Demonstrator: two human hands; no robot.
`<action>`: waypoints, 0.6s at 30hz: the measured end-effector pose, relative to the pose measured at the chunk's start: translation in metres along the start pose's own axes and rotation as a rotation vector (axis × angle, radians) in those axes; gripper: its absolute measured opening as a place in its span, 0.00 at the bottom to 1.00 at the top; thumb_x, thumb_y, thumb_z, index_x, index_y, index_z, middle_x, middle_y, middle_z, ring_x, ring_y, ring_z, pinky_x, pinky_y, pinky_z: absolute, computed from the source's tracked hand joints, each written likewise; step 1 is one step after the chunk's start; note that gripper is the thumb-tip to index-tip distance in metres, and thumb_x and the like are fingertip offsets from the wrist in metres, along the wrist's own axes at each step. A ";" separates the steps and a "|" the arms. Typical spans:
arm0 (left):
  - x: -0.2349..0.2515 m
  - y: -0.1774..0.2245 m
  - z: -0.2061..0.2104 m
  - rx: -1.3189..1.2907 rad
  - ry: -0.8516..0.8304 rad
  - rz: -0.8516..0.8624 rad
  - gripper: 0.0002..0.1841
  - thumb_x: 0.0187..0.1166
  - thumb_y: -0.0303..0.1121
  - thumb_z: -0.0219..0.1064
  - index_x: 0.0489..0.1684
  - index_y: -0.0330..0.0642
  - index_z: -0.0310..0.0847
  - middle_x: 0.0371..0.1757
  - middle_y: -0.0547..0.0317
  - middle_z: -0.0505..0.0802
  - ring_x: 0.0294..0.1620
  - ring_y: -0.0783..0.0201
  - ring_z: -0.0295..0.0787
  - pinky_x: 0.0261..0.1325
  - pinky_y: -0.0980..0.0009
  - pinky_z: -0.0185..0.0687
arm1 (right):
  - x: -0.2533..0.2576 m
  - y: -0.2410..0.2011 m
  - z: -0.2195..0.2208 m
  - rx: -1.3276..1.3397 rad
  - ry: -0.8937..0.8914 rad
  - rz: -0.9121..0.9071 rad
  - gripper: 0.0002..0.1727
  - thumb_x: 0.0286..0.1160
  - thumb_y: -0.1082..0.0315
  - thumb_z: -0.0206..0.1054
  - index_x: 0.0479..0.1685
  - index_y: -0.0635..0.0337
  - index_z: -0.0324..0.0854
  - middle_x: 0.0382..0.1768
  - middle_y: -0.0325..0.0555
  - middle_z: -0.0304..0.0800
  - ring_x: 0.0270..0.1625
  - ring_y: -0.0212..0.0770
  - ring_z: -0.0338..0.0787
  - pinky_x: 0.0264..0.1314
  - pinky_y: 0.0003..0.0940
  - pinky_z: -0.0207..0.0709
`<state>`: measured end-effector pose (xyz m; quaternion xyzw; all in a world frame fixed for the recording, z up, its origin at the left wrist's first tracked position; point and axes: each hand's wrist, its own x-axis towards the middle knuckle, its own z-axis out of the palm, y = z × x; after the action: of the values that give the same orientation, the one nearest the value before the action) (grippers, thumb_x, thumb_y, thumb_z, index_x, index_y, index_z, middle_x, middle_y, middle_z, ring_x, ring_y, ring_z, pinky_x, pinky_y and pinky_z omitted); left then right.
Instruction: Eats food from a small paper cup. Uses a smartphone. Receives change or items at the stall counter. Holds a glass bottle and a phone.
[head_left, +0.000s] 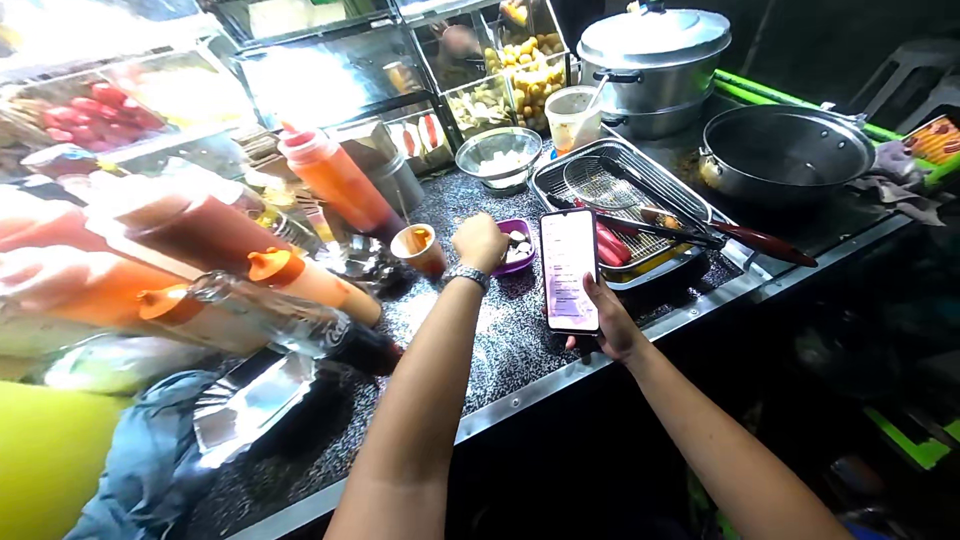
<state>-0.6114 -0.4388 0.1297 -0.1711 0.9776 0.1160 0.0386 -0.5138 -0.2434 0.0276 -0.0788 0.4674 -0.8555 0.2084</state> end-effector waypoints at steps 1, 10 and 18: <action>0.001 0.002 0.001 0.028 -0.006 -0.017 0.25 0.78 0.46 0.71 0.44 0.24 0.86 0.55 0.24 0.88 0.63 0.28 0.84 0.59 0.28 0.75 | 0.000 0.000 0.000 0.001 -0.002 -0.001 0.27 0.95 0.50 0.41 0.88 0.46 0.53 0.56 0.55 0.91 0.41 0.48 0.97 0.24 0.36 0.90; 0.007 -0.014 0.002 -0.177 0.054 0.102 0.23 0.90 0.39 0.50 0.64 0.23 0.78 0.60 0.22 0.86 0.66 0.27 0.83 0.64 0.27 0.71 | 0.000 -0.001 0.002 0.004 0.001 -0.003 0.26 0.96 0.50 0.41 0.87 0.46 0.55 0.53 0.55 0.92 0.38 0.47 0.97 0.23 0.36 0.90; -0.140 -0.086 -0.011 -1.841 0.030 0.111 0.23 0.94 0.48 0.43 0.19 0.60 0.63 0.13 0.77 0.66 0.10 0.81 0.57 0.14 0.86 0.54 | 0.002 0.003 -0.003 -0.074 -0.002 0.010 0.30 0.92 0.39 0.43 0.86 0.41 0.55 0.56 0.50 0.92 0.35 0.46 0.96 0.21 0.37 0.89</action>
<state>-0.4512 -0.4747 0.1384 -0.0885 0.5068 0.8474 -0.1312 -0.5158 -0.2429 0.0233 -0.0850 0.4988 -0.8366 0.2100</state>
